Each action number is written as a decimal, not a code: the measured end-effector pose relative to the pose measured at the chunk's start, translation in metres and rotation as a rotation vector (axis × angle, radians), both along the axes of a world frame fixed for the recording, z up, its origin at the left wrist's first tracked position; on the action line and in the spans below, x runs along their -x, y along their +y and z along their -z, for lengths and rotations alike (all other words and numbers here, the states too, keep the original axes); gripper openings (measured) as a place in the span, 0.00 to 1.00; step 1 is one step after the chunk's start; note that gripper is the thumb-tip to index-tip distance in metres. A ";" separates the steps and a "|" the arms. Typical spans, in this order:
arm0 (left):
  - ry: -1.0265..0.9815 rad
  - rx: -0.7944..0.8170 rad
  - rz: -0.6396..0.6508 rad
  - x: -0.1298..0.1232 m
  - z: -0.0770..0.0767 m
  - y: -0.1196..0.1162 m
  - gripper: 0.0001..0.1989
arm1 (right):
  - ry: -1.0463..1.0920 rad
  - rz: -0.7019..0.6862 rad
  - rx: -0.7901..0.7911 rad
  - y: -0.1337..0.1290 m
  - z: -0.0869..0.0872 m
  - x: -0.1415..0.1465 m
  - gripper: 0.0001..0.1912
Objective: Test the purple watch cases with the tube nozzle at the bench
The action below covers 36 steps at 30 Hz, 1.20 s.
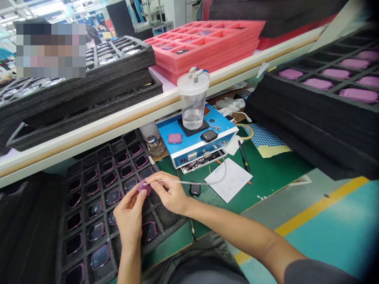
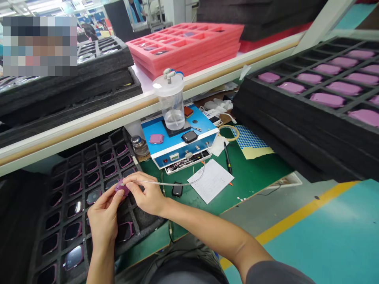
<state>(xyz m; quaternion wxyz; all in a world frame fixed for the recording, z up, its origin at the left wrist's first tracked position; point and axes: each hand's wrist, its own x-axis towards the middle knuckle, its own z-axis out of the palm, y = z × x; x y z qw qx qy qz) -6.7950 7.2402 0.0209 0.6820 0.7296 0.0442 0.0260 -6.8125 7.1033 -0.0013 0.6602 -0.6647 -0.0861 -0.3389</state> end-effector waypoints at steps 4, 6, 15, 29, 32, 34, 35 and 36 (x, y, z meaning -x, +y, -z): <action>-0.009 -0.003 0.003 0.000 0.001 0.000 0.23 | 0.004 0.005 0.002 0.000 0.000 0.000 0.09; -0.010 -0.005 0.000 -0.001 0.001 0.001 0.23 | 0.007 0.003 0.005 0.000 0.000 0.000 0.09; -0.007 -0.009 0.011 0.000 0.002 0.001 0.23 | 0.016 -0.007 -0.002 -0.001 -0.001 0.001 0.09; 0.001 -0.007 0.001 -0.001 0.000 0.001 0.24 | 0.035 -0.019 -0.025 0.000 0.000 -0.001 0.11; -0.019 -0.025 -0.023 -0.002 -0.003 0.000 0.22 | 0.025 -0.017 -0.019 0.000 -0.002 -0.002 0.11; -0.031 -0.033 -0.034 -0.003 -0.004 -0.001 0.21 | 0.006 -0.010 -0.013 0.000 -0.004 -0.003 0.11; -0.036 -0.036 -0.040 -0.003 -0.005 -0.002 0.21 | 0.000 -0.006 -0.009 -0.001 -0.004 -0.004 0.11; -0.039 -0.040 -0.045 -0.003 -0.005 -0.002 0.22 | -0.002 -0.001 -0.003 -0.001 -0.005 -0.004 0.10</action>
